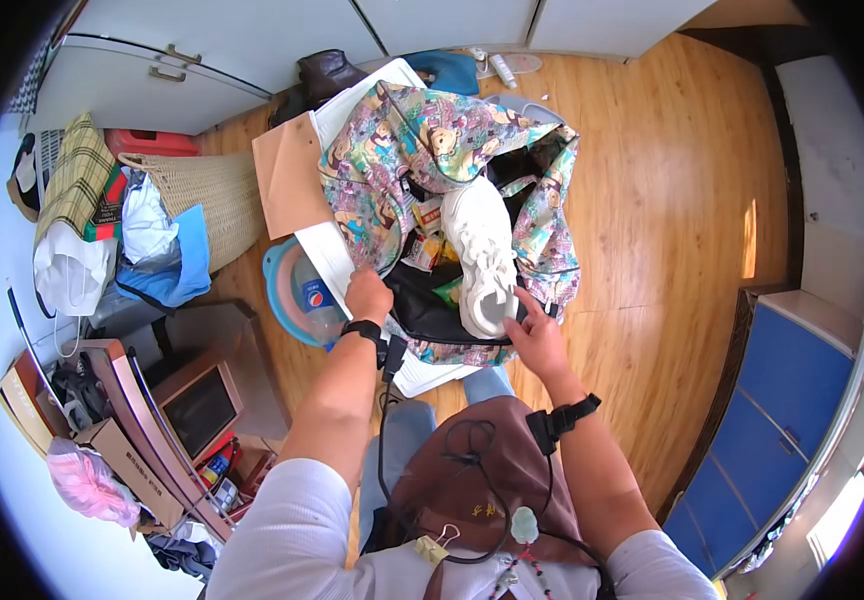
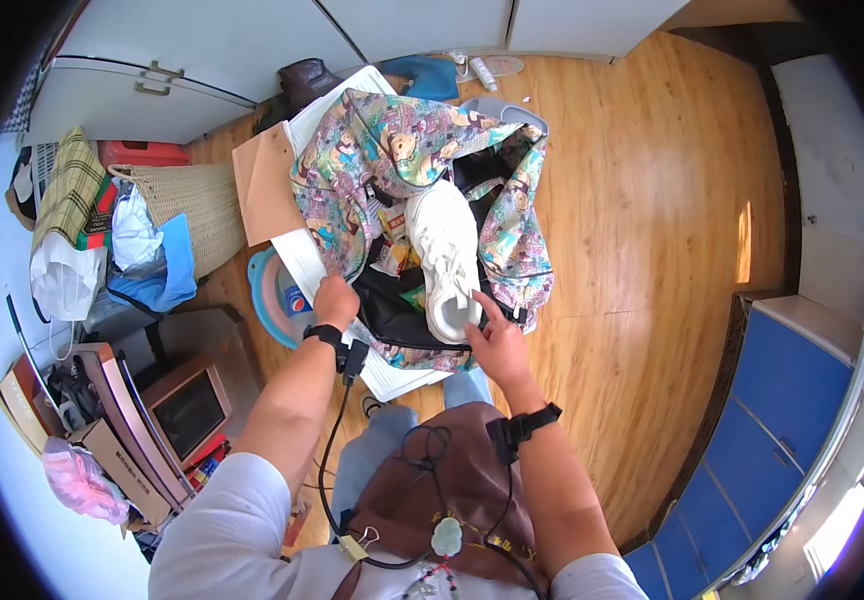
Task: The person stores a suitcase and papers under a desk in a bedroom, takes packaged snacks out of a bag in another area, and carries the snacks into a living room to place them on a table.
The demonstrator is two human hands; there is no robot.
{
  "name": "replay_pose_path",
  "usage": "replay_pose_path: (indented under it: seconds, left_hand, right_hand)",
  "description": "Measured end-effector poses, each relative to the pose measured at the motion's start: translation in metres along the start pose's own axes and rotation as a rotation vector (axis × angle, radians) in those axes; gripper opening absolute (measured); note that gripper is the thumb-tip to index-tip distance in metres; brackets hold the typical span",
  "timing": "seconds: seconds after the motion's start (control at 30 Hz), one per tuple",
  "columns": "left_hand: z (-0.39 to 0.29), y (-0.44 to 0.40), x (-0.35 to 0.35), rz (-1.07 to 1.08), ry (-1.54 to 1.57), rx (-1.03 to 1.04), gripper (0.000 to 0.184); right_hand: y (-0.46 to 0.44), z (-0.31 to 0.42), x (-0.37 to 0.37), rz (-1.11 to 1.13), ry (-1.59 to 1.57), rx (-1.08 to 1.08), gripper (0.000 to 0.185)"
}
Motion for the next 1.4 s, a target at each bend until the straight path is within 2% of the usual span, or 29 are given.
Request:
replay_pose_path:
  seconds: [0.1, 0.17, 0.2, 0.23, 0.27, 0.3, 0.33, 0.4, 0.43, 0.5, 0.53, 0.63, 0.67, 0.7, 0.77, 0.8, 0.87, 0.9, 1.0, 1.07, 1.1, 1.17, 1.2, 1.23, 1.3, 1.37, 1.4]
  left_hand:
    - [0.013, 0.005, -0.022, 0.088, 0.052, 0.042, 0.029]
    - [0.03, 0.016, -0.038, -0.007, 0.096, 0.003, 0.025]
    - [0.04, 0.022, -0.046, -0.009, 0.144, 0.013, 0.022]
    - [0.048, 0.026, -0.056, -0.015, 0.187, 0.031, 0.02]
    - [0.051, 0.033, -0.074, -0.048, 0.252, 0.061, 0.019]
    - [0.066, 0.026, -0.061, -0.134, 0.278, 0.084, 0.019]
    - [0.07, 0.029, -0.07, -0.131, 0.311, 0.102, 0.018]
    - [0.078, 0.038, -0.08, -0.128, 0.345, 0.113, 0.018]
    - [0.082, 0.04, -0.08, -0.111, 0.457, 0.121, 0.014]
    - [0.092, 0.048, -0.084, -0.101, 0.581, 0.124, 0.011]
    - [0.099, 0.054, -0.086, -0.073, 0.666, 0.114, 0.008]
    - [0.112, 0.081, -0.121, -0.033, 0.902, 0.057, 0.008]
    - [0.118, 0.091, -0.134, -0.009, 1.039, 0.01, 0.01]
    - [0.125, 0.099, -0.144, -0.013, 1.044, 0.023, 0.01]
    - [0.149, 0.114, -0.161, -0.019, 1.229, 0.006, 0.007]
    - [0.163, 0.124, -0.171, -0.048, 1.217, -0.021, 0.007]
    - [0.185, 0.141, -0.19, -0.098, 1.241, -0.053, 0.007]
    - [0.198, 0.148, -0.197, -0.135, 1.278, -0.104, 0.007]
    - [0.242, 0.148, -0.184, -0.118, 1.316, -0.084, 0.006]
    - [0.26, 0.157, -0.196, -0.324, 1.043, -0.044, 0.006]
    - [0.261, 0.162, -0.201, -0.367, 1.023, -0.016, 0.007]
    - [0.261, 0.159, -0.193, -0.433, 0.803, 0.048, 0.008]
    - [0.25, 0.158, -0.185, -0.403, 0.779, 0.054, 0.007]
    - [0.238, 0.164, -0.174, -0.368, 0.752, 0.052, 0.008]
    - [0.217, 0.175, -0.157, -0.371, 0.622, 0.141, 0.008]
    - [0.209, 0.192, -0.142, -0.347, 0.638, 0.155, 0.008]
    - [0.209, 0.199, -0.14, -0.314, 0.703, 0.162, 0.01]
  right_hand:
    - [-0.037, -0.013, -0.023, -0.216, -0.017, -0.04, 0.032]
    - [-0.067, -0.025, -0.042, -0.391, -0.066, 0.036, 0.052]
    - [-0.079, -0.024, -0.048, -0.467, 0.067, 0.047, 0.064]
    - [-0.091, -0.029, -0.046, -0.457, 0.049, 0.042, 0.064]
    - [-0.105, -0.036, -0.044, -0.469, 0.214, 0.048, 0.068]
    - [-0.115, -0.039, -0.038, -0.478, 0.384, 0.055, 0.071]
    - [-0.12, -0.029, -0.037, -0.473, 0.374, 0.048, 0.071]
    - [-0.125, -0.035, -0.031, -0.222, 0.441, 0.342, 0.067]
    - [-0.13, -0.043, -0.03, -0.221, 0.442, 0.336, 0.067]
    - [-0.138, -0.053, -0.023, -0.078, 0.56, 0.354, 0.057]
    - [-0.136, -0.047, -0.021, -0.083, 0.615, 0.385, 0.048]
    - [-0.137, -0.062, -0.02, -0.047, 0.542, 0.262, 0.044]
    - [-0.133, -0.061, -0.02, -0.076, 0.543, 0.118, 0.038]
    - [-0.118, -0.051, -0.027, -0.09, 0.543, 0.114, 0.038]
    - [-0.073, -0.013, -0.042, -0.054, 0.243, -0.005, 0.028]
    - [-0.041, 0.008, -0.052, -0.075, 0.247, 0.003, 0.028]
    - [0.023, 0.075, -0.084, -0.166, -0.041, -0.272, 0.027]
    - [0.056, 0.101, -0.1, -0.223, -0.027, -0.265, 0.027]
    - [0.127, 0.143, -0.127, -0.243, 0.004, -0.27, 0.024]
    - [0.161, 0.157, -0.131, -0.323, -0.089, -0.209, 0.024]
    - [0.167, 0.144, -0.125, -0.32, -0.087, -0.182, 0.024]
    - [0.155, 0.082, -0.109, -0.362, -0.325, -0.086, 0.027]
    - [0.15, 0.053, -0.101, -0.337, -0.09, -0.047, 0.029]
    - [0.147, 0.034, -0.089, -0.311, -0.001, -0.049, 0.029]
    - [0.146, 0.017, -0.077, -0.352, 0.063, -0.094, 0.028]
    - [0.153, 0.026, -0.071, -0.419, 0.075, -0.093, 0.029]
    - [0.155, 0.034, -0.069, -0.397, -0.016, -0.039, 0.03]
Point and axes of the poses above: each hand's wrist, its own y-axis away from the middle knuckle, its own x-axis out of the palm, z = x × y, the point moved 6 cm from there along -y, towards the middle knuckle, and after that the axes turned 13 degrees about -y, right-handed, at the moved point
